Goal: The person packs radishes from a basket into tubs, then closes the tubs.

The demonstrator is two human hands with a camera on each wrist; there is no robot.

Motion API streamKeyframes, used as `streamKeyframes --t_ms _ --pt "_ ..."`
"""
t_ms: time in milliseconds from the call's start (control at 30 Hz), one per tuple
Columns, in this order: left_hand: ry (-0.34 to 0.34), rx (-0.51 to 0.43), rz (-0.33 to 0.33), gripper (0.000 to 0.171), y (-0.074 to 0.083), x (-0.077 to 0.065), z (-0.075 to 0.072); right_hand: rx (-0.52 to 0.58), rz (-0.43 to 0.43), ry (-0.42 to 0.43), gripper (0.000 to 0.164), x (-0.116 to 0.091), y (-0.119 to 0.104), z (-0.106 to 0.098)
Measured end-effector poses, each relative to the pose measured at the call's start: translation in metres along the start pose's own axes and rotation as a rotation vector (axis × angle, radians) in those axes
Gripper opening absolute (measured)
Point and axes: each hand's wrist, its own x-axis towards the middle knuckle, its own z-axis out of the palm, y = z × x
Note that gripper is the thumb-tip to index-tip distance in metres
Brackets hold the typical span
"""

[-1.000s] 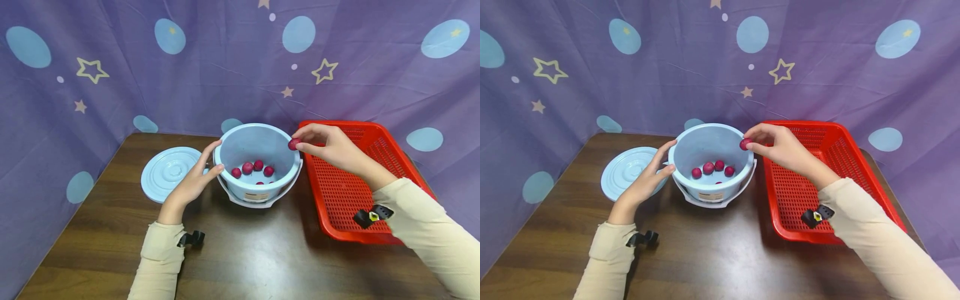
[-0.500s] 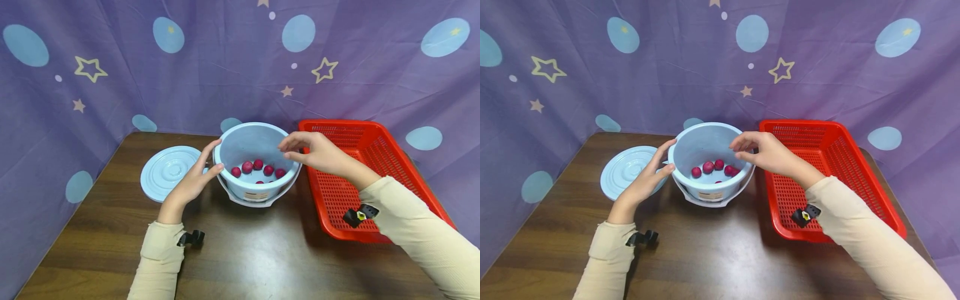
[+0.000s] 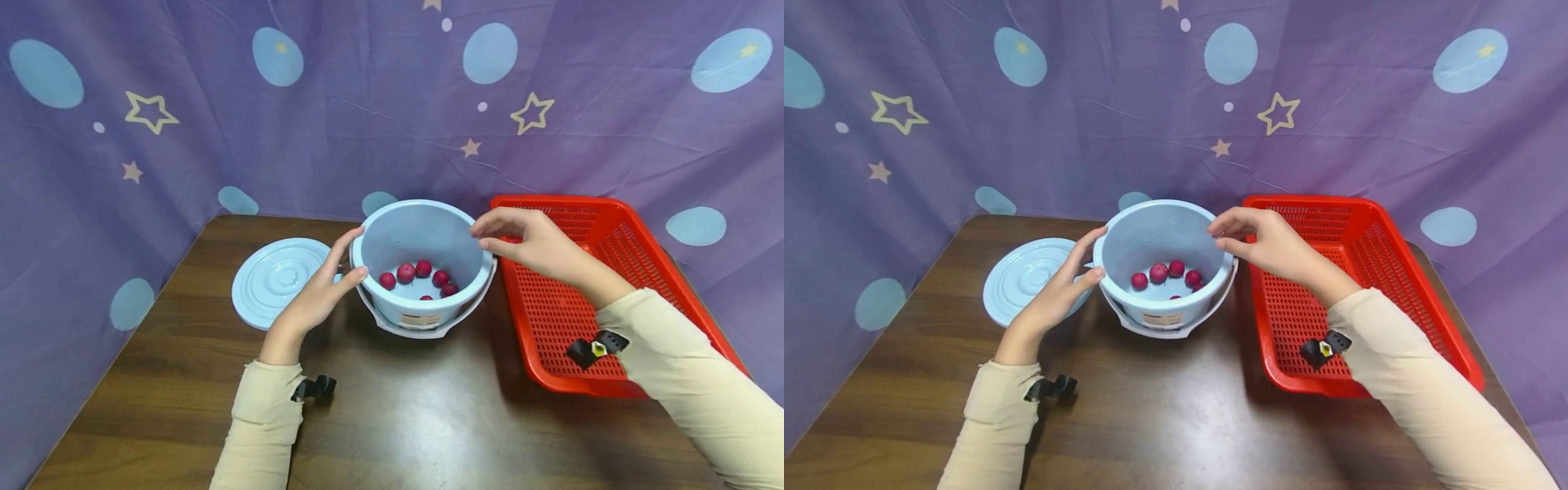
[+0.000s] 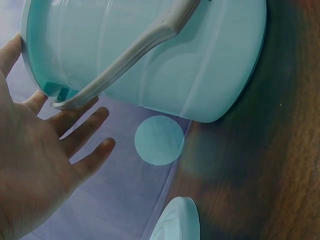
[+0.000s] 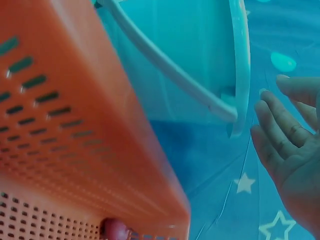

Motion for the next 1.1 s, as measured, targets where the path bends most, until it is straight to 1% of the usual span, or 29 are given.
streamKeyframes --t_ms 100,267,400,533,633,800,933,1000,1100 --pt "0.000 -0.003 -0.001 0.065 0.000 -0.001 0.000 -0.005 0.008 0.030 0.022 -0.002 0.007 -0.004" --pt "0.000 0.000 -0.001 0.065 0.000 -0.001 0.000 -0.009 0.031 0.071 0.023 -0.004 0.024 -0.011" --pt "0.001 0.003 -0.001 0.065 -0.001 -0.001 0.000 0.007 0.055 0.086 0.023 -0.005 0.038 -0.015" --pt "0.001 0.002 -0.002 0.065 0.000 -0.001 0.000 0.024 0.107 0.107 0.024 -0.005 0.052 -0.019" --pt "0.000 -0.003 0.001 0.065 0.000 0.000 0.000 0.013 0.147 0.121 0.025 -0.005 0.063 -0.023" --pt "-0.004 -0.019 0.017 0.065 -0.003 0.001 0.000 -0.039 0.210 0.099 0.027 -0.005 0.084 -0.026" --pt "-0.004 -0.025 0.022 0.065 -0.004 0.001 0.000 -0.069 0.219 0.080 0.028 -0.005 0.102 -0.025" --pt "-0.005 -0.025 0.023 0.065 -0.004 0.001 0.000 -0.084 0.216 0.078 0.028 -0.004 0.109 -0.025" --pt "-0.004 -0.020 0.026 0.065 -0.004 0.001 0.000 -0.114 0.235 0.082 0.026 -0.002 0.117 -0.024"
